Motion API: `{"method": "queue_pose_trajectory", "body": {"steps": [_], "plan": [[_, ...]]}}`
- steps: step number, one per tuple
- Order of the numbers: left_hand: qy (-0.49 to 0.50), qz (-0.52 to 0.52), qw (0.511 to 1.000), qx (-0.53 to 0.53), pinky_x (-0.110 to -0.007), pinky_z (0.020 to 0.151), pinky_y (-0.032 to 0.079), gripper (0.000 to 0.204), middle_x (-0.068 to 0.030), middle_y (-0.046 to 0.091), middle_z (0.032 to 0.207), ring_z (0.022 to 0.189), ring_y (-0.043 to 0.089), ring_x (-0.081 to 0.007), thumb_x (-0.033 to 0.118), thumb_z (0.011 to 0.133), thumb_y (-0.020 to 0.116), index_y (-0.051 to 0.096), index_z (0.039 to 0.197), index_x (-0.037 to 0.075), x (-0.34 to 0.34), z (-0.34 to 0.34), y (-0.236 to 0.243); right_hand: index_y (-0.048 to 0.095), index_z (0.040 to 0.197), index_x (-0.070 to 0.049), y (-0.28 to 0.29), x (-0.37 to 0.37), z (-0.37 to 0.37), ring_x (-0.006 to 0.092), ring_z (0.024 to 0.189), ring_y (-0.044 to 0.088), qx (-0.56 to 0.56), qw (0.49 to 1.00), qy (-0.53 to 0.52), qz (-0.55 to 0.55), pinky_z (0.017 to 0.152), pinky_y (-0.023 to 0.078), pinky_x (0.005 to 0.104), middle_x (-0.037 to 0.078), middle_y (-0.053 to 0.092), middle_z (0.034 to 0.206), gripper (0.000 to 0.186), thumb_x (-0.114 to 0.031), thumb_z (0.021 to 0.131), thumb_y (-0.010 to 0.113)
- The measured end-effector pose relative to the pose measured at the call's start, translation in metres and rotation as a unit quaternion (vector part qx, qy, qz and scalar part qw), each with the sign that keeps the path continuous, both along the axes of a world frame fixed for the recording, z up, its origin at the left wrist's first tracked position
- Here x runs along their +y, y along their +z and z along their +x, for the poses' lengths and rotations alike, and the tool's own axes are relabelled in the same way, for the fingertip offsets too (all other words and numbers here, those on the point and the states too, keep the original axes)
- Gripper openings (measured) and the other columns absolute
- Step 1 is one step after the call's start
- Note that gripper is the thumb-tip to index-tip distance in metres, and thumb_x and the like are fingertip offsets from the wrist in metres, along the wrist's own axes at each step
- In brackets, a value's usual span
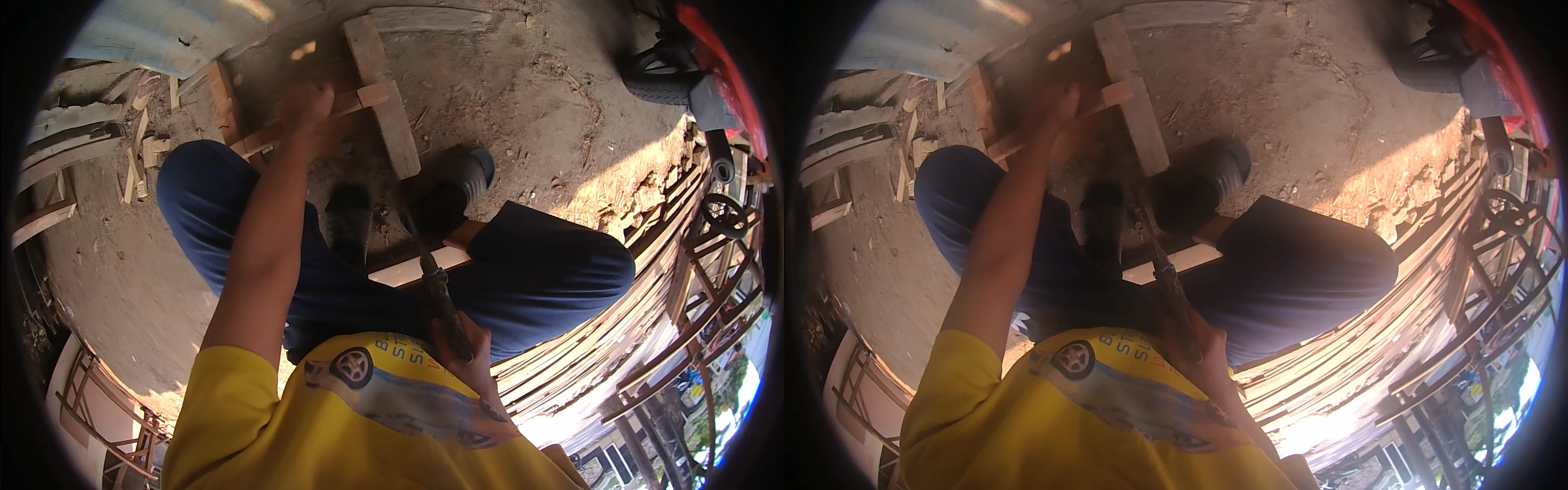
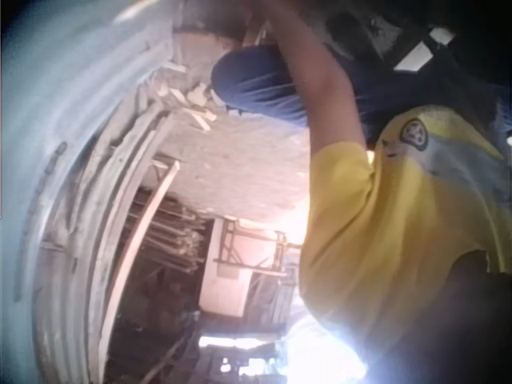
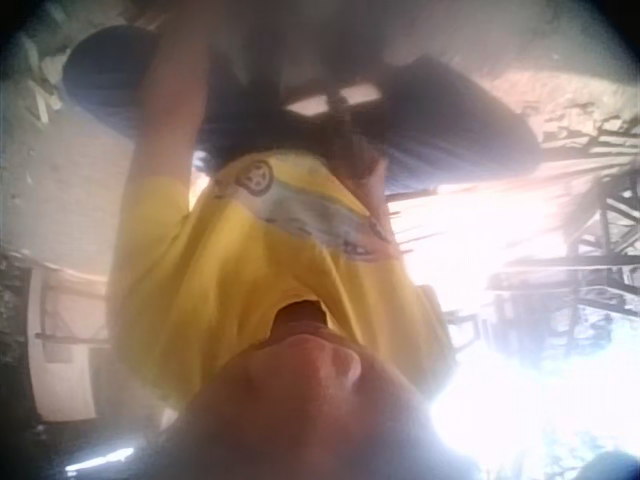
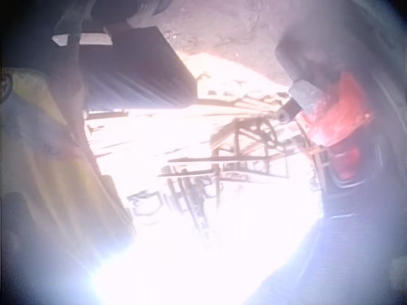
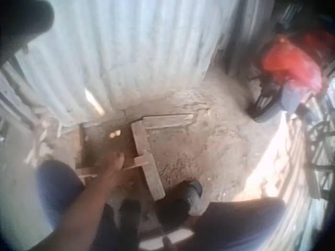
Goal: The person sits on the ground and uses a hand saw to cut a small wooden plank that is held in place by a wooden frame. After cutting, the person lifts the plank to inspect the cut sections.
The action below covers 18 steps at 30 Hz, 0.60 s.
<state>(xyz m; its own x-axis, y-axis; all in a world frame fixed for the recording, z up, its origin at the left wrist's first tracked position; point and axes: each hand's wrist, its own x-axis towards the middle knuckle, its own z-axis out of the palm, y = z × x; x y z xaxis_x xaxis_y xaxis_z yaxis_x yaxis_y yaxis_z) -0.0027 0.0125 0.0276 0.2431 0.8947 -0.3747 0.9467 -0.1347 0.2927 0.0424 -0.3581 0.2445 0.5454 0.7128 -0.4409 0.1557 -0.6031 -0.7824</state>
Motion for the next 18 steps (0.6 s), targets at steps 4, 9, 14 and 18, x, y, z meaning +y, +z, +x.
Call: {"method": "queue_pose_trajectory", "body": {"steps": [4,9,14,18], "plan": [[0.019,-0.013,1.0,-0.008,-0.05,0.089,0.045,0.054,-0.0229,0.065,0.107,0.101,0.062,-0.0377,0.044,0.09,0.036,0.069,0.1,0.002,0.001,-0.002,-0.011,0.058,0.078,0.001,0.011,0.009,0.008,0.0029,0.051,0.043,0.004,1.0,0.007,-0.025,0.044,0.033,0.0266,0.003,0.05,0.053,0.013,-0.006,0.089,0.061],[0.008,-0.002,1.0,-0.023,-0.05,0.09,0.045,0.056,-0.0216,0.065,0.107,0.101,0.062,-0.0391,0.047,0.089,0.038,0.069,0.102,0.003,0.001,0.002,0.004,0.057,0.078,0.001,-0.015,0.033,0.007,0.0033,0.052,0.043,0.04,0.999,-0.008,-0.001,0.044,0.034,0.0269,0.002,0.05,0.054,0.013,-0.006,0.089,0.06],[0.023,-0.004,1.0,0.007,-0.049,0.09,0.046,0.053,-0.0217,0.065,0.106,0.102,0.062,-0.0379,0.045,0.089,0.038,0.069,0.102,0.003,0.006,-0.001,-0.017,0.058,0.08,0.001,0.007,-0.007,-0.007,0.0031,0.052,0.04,-0.031,0.999,-0.005,0.009,0.044,0.032,0.0268,0.001,0.048,0.055,0.013,-0.007,0.089,0.06],[0.026,-0.062,0.997,-0.048,-0.048,0.09,0.046,0.051,-0.0215,0.065,0.106,0.102,0.062,-0.0368,0.043,0.09,0.038,0.069,0.103,0.004,0.01,-0.004,-0.03,0.062,0.089,0.002,-0.007,0.032,0.007,0.0037,0.054,0.046,0.053,0.998,-0.005,-0.021,0.047,0.037,0.0255,0.003,0.054,0.059,0.008,-0.006,0.089,0.06]]}}
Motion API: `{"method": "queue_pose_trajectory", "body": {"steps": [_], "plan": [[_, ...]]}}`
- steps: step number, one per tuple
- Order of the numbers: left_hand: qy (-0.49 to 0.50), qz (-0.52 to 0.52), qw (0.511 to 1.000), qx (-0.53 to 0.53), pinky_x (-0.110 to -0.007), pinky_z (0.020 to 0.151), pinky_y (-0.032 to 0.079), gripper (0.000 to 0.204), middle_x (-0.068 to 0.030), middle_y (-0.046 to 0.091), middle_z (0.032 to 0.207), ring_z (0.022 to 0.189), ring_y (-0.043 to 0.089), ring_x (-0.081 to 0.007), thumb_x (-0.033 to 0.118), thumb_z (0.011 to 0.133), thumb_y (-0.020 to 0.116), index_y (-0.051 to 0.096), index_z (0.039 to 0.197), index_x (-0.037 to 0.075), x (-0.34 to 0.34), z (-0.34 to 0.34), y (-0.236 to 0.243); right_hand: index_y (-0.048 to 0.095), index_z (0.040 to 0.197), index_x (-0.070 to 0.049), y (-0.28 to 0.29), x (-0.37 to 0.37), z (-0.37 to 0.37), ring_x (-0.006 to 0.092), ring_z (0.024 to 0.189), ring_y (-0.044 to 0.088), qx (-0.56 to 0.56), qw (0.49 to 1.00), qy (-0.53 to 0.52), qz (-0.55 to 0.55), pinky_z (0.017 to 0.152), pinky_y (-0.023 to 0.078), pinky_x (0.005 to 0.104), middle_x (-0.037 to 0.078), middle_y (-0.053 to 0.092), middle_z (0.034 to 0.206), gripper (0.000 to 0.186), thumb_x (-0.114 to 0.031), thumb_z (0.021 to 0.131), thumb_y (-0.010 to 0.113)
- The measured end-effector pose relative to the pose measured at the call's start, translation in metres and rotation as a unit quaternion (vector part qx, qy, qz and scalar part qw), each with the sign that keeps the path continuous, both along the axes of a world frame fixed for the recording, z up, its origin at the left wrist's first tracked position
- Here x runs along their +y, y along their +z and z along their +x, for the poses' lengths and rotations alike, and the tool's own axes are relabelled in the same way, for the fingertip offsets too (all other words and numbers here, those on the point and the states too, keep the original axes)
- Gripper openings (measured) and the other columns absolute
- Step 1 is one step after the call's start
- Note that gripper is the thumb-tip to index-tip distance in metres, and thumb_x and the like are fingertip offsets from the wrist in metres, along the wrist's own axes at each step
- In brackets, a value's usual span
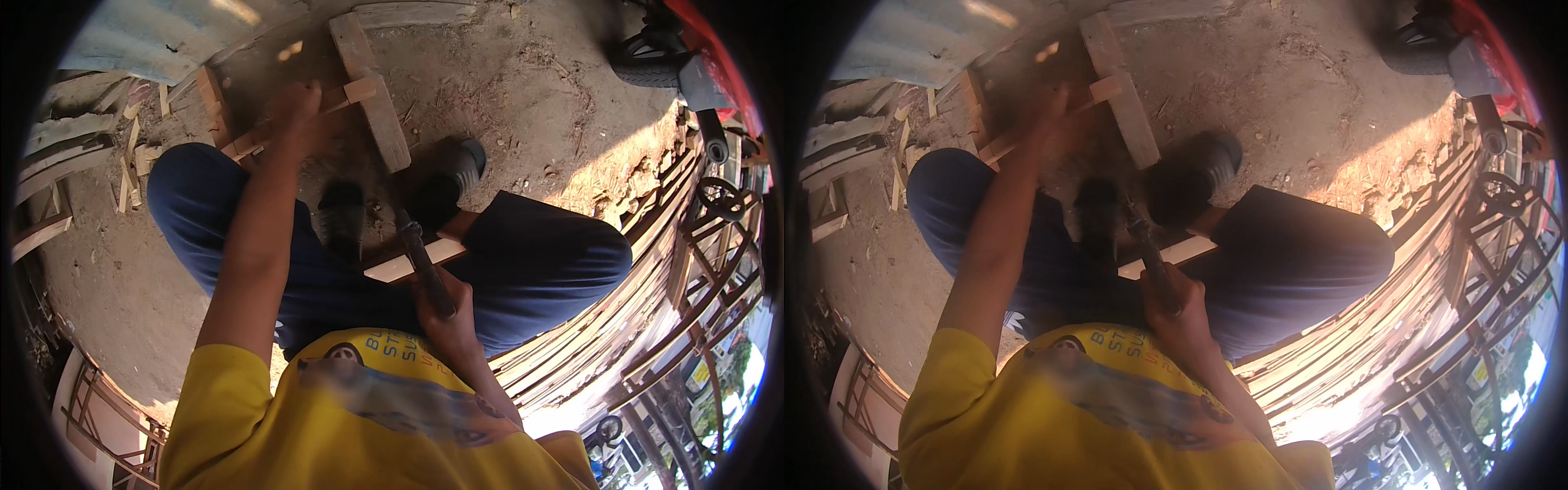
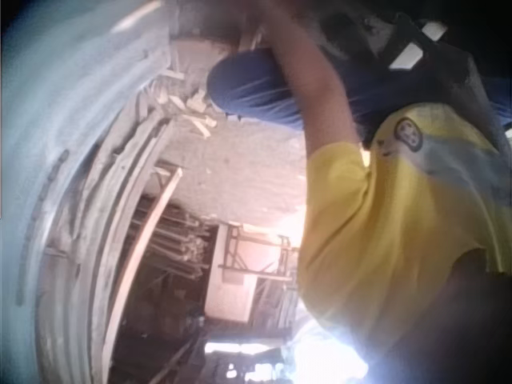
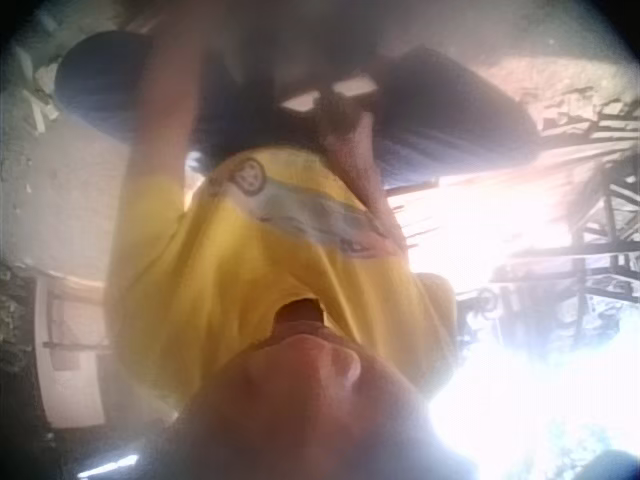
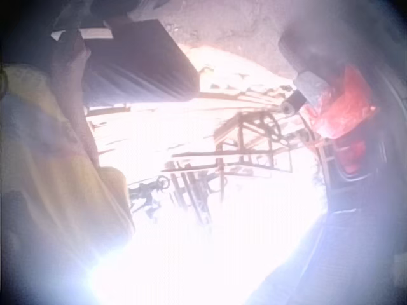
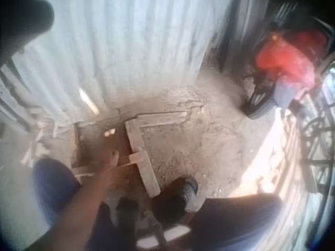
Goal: The person sits on the ground and uses a hand saw to cut a small wooden plank that is held in place by a wooden frame. After cutting, the person lifts the plank to inspect the cut sections.
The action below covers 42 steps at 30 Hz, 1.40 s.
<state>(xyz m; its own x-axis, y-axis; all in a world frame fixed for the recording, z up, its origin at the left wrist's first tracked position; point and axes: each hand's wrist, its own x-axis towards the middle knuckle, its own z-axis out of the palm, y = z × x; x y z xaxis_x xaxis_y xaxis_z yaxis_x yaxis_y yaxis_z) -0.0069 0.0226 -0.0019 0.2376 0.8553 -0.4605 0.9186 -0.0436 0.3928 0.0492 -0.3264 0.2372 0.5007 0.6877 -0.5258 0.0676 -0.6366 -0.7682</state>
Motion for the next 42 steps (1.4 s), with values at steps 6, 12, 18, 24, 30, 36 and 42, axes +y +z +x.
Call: {"method": "queue_pose_trajectory", "body": {"steps": [6,12,18,24,30,36,42], "plan": [[-0.015,0.063,0.998,0.008,-0.049,0.091,0.045,0.052,-0.0207,0.065,0.108,0.102,0.062,-0.0374,0.043,0.091,0.037,0.068,0.106,0.003,-0.005,0.002,0.011,0.056,0.078,0.001,0.02,-0.015,-0.014,0.004,0.051,0.039,-0.019,0.999,-0.046,0.015,0.045,0.033,0.0285,0.002,0.049,0.054,0.014,-0.006,0.089,0.06],[-0.041,0.065,0.997,0.018,-0.048,0.092,0.044,0.051,-0.0209,0.064,0.112,0.107,0.059,-0.0374,0.042,0.091,0.036,0.067,0.108,0.004,-0.001,0.001,-0.005,0.059,0.081,0.001,0.003,0.012,0.0,0.0041,0.051,0.046,0.025,0.999,-0.013,0.022,0.046,0.037,0.0282,0.006,0.052,0.055,0.008,-0.004,0.086,0.061],[-0.025,0.045,0.997,0.052,-0.047,0.092,0.044,0.055,-0.022,0.062,0.115,0.106,0.059,-0.0382,0.044,0.092,0.035,0.065,0.11,0.001,0.006,0.001,-0.012,0.058,0.08,0.002,0.024,-0.023,-0.001,0.0068,0.046,0.041,0.001,0.998,-0.045,0.037,0.043,0.033,0.0296,0.007,0.049,0.052,0.01,-0.006,0.086,0.062],[-0.021,-0.054,0.997,0.042,-0.048,0.093,0.043,0.06,-0.0242,0.062,0.114,0.108,0.059,-0.0371,0.046,0.094,0.032,0.063,0.112,-0.001,0.007,0.008,-0.007,0.06,0.084,0.003,-0.01,0.01,0.006,0.0063,0.047,0.047,0.025,0.998,-0.043,0.047,0.044,0.037,0.0291,0.006,0.05,0.052,0.007,-0.004,0.086,0.062],[-0.054,0.05,0.994,0.08,-0.047,0.09,0.045,0.062,-0.0263,0.063,0.108,0.103,0.062,-0.0354,0.045,0.094,0.029,0.063,0.111,-0.004,0.008,-0.001,-0.007,0.059,0.084,0.003,0.027,-0.038,-0.004,0.0096,0.045,0.043,0.0,0.997,-0.04,0.066,0.045,0.036,0.0306,0.009,0.053,0.055,0.01,-0.006,0.087,0.061],[-0.089,-0.215,0.972,0.026,-0.047,0.09,0.045,0.058,-0.0272,0.064,0.103,0.1,0.062,-0.0396,0.042,0.092,0.034,0.066,0.103,-0.005,0.029,0.001,0.031,0.058,0.083,0.002,-0.025,0.012,-0.001,0.0112,0.046,0.052,0.004,0.997,-0.024,0.077,0.045,0.038,0.0304,0.009,0.053,0.054,0.006,-0.003,0.085,0.061],[-0.035,0.045,0.998,0.037,-0.049,0.089,0.045,0.056,-0.0277,0.064,0.104,0.099,0.061,-0.0417,0.041,0.09,0.036,0.067,0.1,-0.005,-0.031,0.011,0.041,0.056,0.077,0.002,0.026,-0.009,-0.008,0.008,0.045,0.043,0.013,0.998,-0.053,0.037,0.043,0.034,0.029,0.007,0.049,0.05,0.014,-0.005,0.088,0.061]]}}
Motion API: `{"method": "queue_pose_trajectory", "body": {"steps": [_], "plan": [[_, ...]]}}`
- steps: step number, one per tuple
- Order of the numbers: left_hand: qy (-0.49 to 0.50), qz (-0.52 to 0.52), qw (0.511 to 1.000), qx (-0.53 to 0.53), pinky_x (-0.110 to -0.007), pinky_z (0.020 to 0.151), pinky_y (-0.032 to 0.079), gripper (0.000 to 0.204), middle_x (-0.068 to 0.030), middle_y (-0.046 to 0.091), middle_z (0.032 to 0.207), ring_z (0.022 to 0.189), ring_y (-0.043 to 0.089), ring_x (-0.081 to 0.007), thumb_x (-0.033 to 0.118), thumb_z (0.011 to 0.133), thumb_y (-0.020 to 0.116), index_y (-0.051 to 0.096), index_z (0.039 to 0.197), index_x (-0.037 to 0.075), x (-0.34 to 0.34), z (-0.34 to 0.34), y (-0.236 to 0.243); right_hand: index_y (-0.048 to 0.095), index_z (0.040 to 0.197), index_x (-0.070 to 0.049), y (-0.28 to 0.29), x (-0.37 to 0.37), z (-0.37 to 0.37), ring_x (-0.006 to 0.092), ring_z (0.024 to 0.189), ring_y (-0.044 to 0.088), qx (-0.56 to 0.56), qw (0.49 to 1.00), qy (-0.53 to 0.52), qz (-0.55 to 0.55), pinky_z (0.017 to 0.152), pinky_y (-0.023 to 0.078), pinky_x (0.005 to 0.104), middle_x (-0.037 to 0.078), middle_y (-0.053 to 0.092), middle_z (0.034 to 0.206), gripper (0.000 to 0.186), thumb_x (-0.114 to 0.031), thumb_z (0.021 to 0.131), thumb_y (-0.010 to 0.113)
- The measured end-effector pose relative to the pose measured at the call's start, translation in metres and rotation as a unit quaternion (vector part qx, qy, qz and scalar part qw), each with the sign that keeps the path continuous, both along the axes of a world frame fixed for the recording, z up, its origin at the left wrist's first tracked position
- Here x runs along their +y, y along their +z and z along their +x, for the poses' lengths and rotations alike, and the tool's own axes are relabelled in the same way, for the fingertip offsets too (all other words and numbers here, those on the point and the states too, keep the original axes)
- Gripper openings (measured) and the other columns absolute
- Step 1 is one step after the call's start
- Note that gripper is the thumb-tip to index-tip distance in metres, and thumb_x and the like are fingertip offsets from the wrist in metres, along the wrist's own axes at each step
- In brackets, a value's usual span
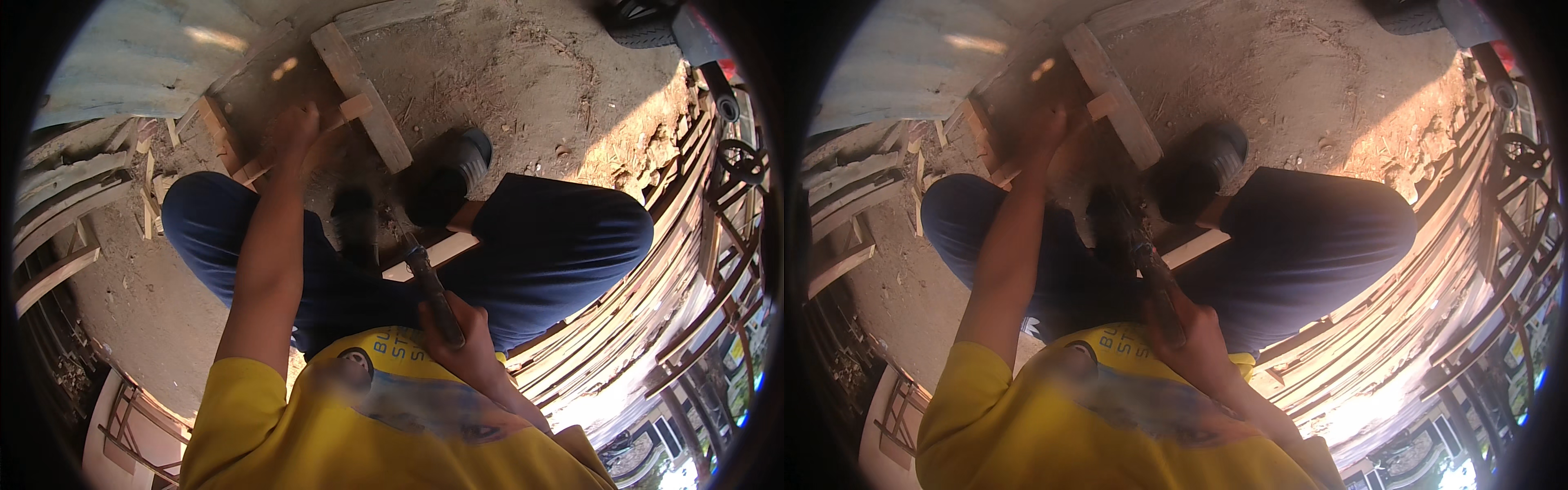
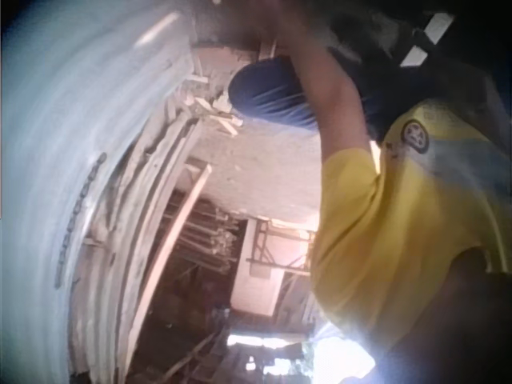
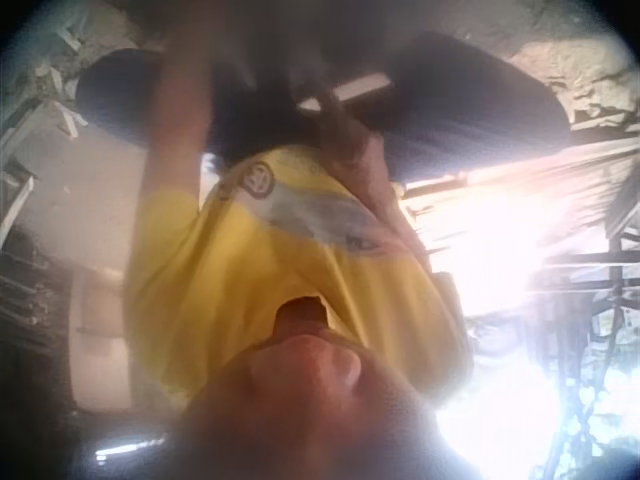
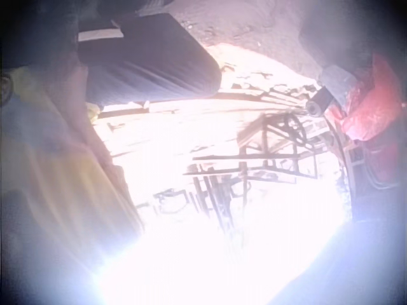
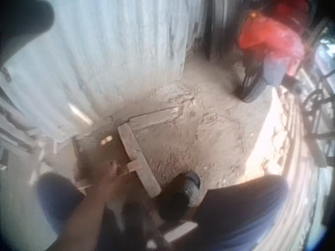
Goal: The person sits on the ground and uses a hand saw to cut a small wooden plank that is held in place by a wooden frame. After cutting, the person lifts the plank to inspect the cut sections.
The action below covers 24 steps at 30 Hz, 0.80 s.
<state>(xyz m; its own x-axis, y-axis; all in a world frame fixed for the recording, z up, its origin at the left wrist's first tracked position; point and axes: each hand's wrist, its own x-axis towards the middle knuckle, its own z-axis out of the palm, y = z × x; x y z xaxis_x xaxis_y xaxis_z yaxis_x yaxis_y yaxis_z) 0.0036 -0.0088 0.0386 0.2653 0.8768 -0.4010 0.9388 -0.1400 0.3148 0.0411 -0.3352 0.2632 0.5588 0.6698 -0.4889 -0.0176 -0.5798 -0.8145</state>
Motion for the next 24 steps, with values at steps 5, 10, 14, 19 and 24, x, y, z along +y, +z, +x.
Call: {"method": "queue_pose_trajectory", "body": {"steps": [5,10,14,19,24], "plan": [[0.037,0.031,0.999,-0.004,-0.05,0.089,0.045,0.054,-0.0266,0.064,0.104,0.098,0.062,-0.0422,0.04,0.089,0.037,0.068,0.099,-0.003,0.013,-0.007,-0.011,0.055,0.075,0.001,-0.04,0.036,0.008,0.0044,0.047,0.04,-0.036,0.999,0.008,0.029,0.042,0.031,0.028,0.006,0.048,0.05,0.017,-0.007,0.089,0.062],[0.021,0.031,0.999,-0.029,-0.049,0.087,0.047,0.055,-0.0262,0.066,0.097,0.093,0.064,-0.0415,0.04,0.089,0.038,0.07,0.09,-0.004,0.015,-0.012,-0.003,0.054,0.075,0.001,-0.032,0.034,0.006,0.0022,0.052,0.038,-0.043,0.998,0.038,-0.005,0.045,0.031,0.0261,0.003,0.046,0.052,0.018,-0.008,0.089,0.062],[0.036,0.045,0.998,-0.017,-0.048,0.085,0.049,0.054,-0.0262,0.066,0.093,0.092,0.065,-0.0402,0.042,0.088,0.039,0.07,0.088,-0.003,0.011,-0.008,0.0,0.055,0.076,0.0,-0.027,0.036,0.008,0.0018,0.055,0.038,-0.012,0.998,0.035,-0.047,0.047,0.032,0.0243,0.0,0.046,0.056,0.017,-0.009,0.089,0.062],[0.074,0.012,0.997,-0.012,-0.047,0.083,0.051,0.054,-0.0256,0.067,0.093,0.091,0.065,-0.0392,0.043,0.088,0.04,0.071,0.089,-0.001,0.017,-0.007,-0.012,0.057,0.08,0.001,-0.047,0.024,0.026,0.0021,0.058,0.041,-0.031,0.997,0.058,-0.034,0.048,0.034,0.024,-0.001,0.049,0.059,0.014,-0.009,0.089,0.063],[0.078,0.017,0.997,-0.014,-0.048,0.081,0.052,0.055,-0.025,0.067,0.092,0.09,0.066,-0.0391,0.045,0.087,0.042,0.07,0.088,-0.002,0.018,-0.011,-0.016,0.058,0.08,0.001,-0.027,0.042,0.023,0.0026,0.057,0.043,-0.01,0.994,0.104,-0.039,0.048,0.035,0.0243,0.001,0.052,0.06,0.015,-0.01,0.088,0.065]]}}
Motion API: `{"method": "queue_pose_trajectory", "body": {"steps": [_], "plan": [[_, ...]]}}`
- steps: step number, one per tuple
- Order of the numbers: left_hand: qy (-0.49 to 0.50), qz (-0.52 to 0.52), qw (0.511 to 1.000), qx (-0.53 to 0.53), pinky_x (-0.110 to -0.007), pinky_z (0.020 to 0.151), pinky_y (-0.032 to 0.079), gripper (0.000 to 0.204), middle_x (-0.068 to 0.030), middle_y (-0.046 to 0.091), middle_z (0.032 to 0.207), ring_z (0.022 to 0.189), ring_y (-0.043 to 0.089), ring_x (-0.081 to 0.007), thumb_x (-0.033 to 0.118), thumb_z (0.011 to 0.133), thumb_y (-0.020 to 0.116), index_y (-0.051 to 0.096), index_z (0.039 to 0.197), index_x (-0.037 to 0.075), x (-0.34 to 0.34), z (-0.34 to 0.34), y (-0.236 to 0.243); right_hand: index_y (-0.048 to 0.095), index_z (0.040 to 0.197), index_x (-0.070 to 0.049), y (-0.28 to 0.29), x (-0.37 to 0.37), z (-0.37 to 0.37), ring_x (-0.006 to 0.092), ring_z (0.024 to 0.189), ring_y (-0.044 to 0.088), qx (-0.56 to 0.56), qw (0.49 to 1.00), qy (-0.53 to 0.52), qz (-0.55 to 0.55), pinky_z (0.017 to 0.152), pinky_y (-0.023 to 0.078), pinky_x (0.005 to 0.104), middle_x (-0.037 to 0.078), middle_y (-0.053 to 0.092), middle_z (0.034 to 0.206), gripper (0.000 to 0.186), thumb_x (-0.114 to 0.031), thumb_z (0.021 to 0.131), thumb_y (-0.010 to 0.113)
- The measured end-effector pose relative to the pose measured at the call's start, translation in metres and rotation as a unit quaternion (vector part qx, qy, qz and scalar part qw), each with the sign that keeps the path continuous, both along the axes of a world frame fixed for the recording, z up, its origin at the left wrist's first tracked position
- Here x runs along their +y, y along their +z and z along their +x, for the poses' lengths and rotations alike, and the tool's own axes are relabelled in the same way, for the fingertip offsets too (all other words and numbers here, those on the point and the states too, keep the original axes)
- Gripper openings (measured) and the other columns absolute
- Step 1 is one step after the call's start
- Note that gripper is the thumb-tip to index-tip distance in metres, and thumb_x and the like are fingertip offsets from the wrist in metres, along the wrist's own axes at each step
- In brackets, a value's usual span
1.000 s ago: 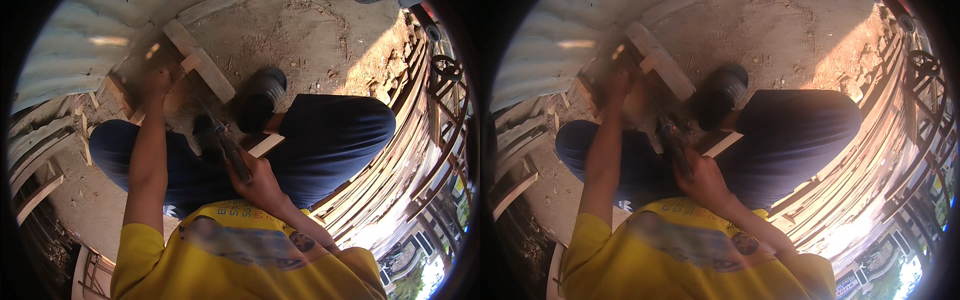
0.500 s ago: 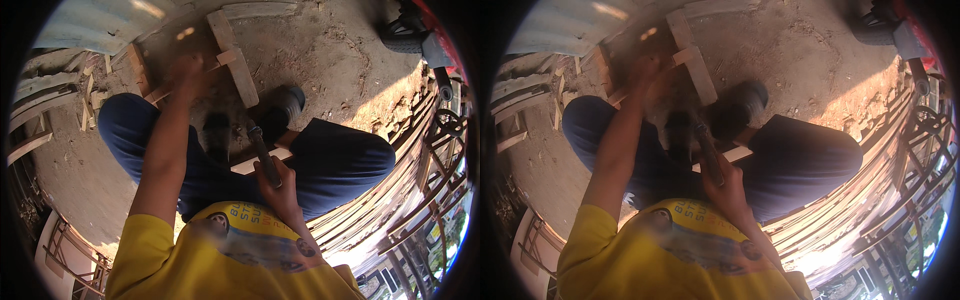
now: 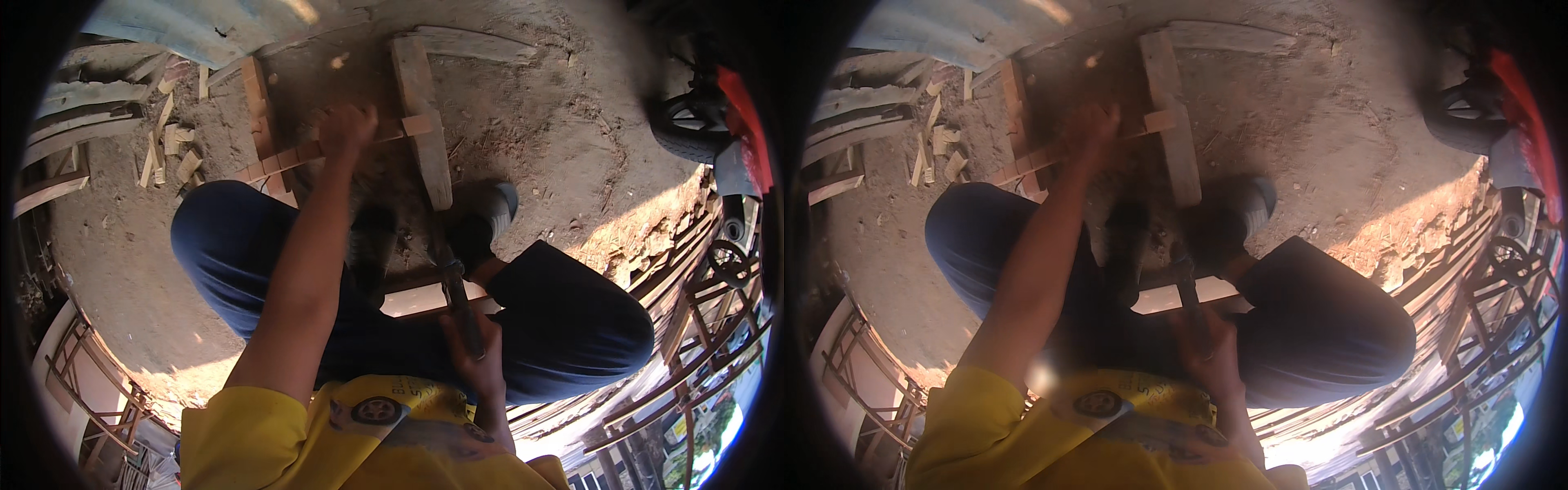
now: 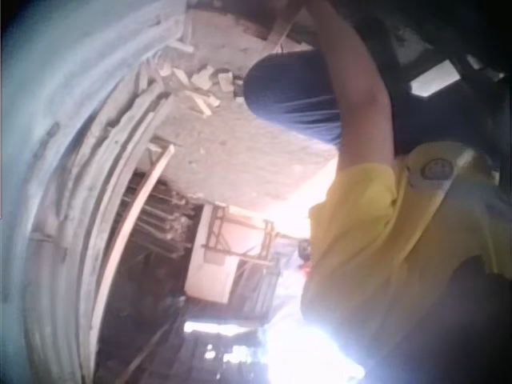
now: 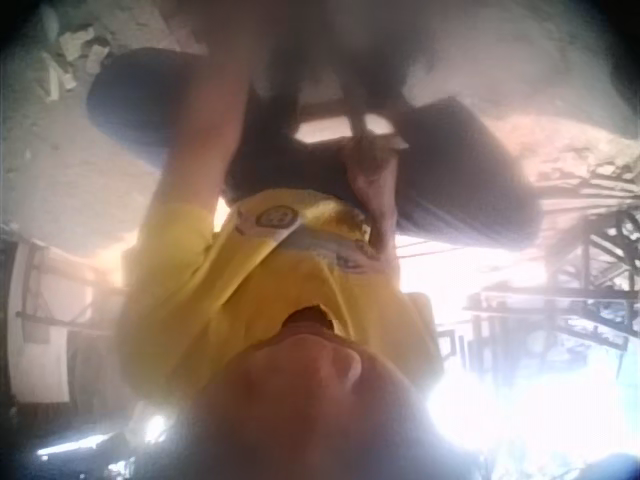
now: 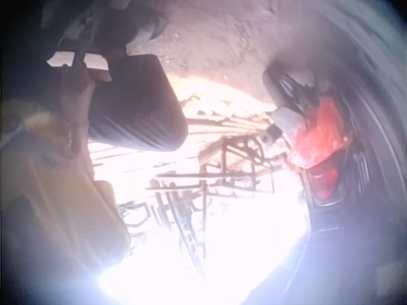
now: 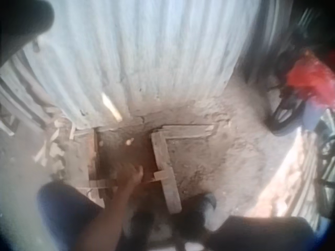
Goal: The person sits on the ground and uses a hand saw to cut a small wooden plank that is held in place by a wooden frame. After cutting, the person lifts the plank to inspect the cut sections.
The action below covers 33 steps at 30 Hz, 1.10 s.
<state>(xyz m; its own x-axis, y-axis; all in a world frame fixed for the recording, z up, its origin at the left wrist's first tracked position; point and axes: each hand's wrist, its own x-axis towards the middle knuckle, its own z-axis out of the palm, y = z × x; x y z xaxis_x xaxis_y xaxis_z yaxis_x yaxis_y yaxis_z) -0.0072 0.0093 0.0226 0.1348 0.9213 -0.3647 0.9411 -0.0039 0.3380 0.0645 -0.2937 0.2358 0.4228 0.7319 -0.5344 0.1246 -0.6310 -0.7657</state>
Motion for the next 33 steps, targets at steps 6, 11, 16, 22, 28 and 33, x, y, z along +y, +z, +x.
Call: {"method": "queue_pose_trajectory", "body": {"steps": [6,11,16,22,28,33], "plan": [[-0.029,-0.035,0.999,0.023,-0.049,0.078,0.052,0.053,-0.0244,0.067,0.091,0.087,0.066,-0.0392,0.044,0.087,0.044,0.07,0.088,-0.002,0.001,0.002,-0.002,0.059,0.08,-0.001,0.01,0.009,-0.006,0.0068,0.051,0.046,0.041,0.999,-0.011,-0.014,0.047,0.038,0.0255,0.005,0.054,0.059,0.012,-0.009,0.086,0.066],[-0.025,-0.008,1.0,-0.002,-0.048,0.079,0.051,0.053,-0.0251,0.067,0.092,0.088,0.065,-0.0398,0.044,0.088,0.045,0.07,0.089,-0.002,-0.002,0.002,0.0,0.058,0.077,-0.001,-0.008,-0.008,-0.005,0.0044,0.053,0.046,0.016,0.999,-0.027,-0.014,0.047,0.038,0.0253,0.004,0.054,0.059,0.013,-0.007,0.086,0.066],[-0.039,0.003,0.999,0.005,-0.048,0.081,0.05,0.053,-0.0255,0.066,0.094,0.091,0.065,-0.0397,0.044,0.089,0.044,0.069,0.09,-0.002,0.001,0.003,-0.001,0.055,0.073,0.0,-0.023,-0.015,0.01,0.0039,0.054,0.041,-0.032,0.998,-0.022,0.051,0.046,0.033,0.0255,0.002,0.049,0.057,0.019,-0.009,0.087,0.064],[-0.026,-0.011,0.998,-0.062,-0.049,0.082,0.05,0.054,-0.0259,0.066,0.092,0.09,0.064,-0.0403,0.042,0.089,0.04,0.07,0.089,-0.003,0.004,0.03,0.061,0.056,0.075,0.001,-0.021,-0.014,0.028,0.0029,0.054,0.041,-0.066,0.997,-0.006,0.045,0.047,0.032,0.0248,0.001,0.048,0.055,0.018,-0.01,0.088,0.062],[-0.109,0.014,0.993,-0.033,-0.049,0.078,0.051,0.053,-0.0255,0.066,0.084,0.083,0.065,-0.0413,0.041,0.089,0.04,0.069,0.085,-0.003,0.019,0.025,0.012,0.056,0.077,0.001,-0.027,-0.01,0.037,0.0023,0.055,0.038,-0.026,0.999,-0.039,0.026,0.047,0.029,0.0239,-0.003,0.047,0.057,0.016,-0.009,0.089,0.062],[-0.065,0.005,0.985,-0.16,-0.048,0.075,0.05,0.046,-0.0243,0.066,0.083,0.08,0.065,-0.0401,0.038,0.09,0.044,0.066,0.082,-0.002,0.023,0.007,0.03,0.056,0.078,0.001,-0.043,-0.012,0.027,0.0028,0.06,0.038,-0.021,0.999,-0.022,0.029,0.049,0.031,0.0244,-0.001,0.048,0.061,0.016,-0.009,0.089,0.061]]}}
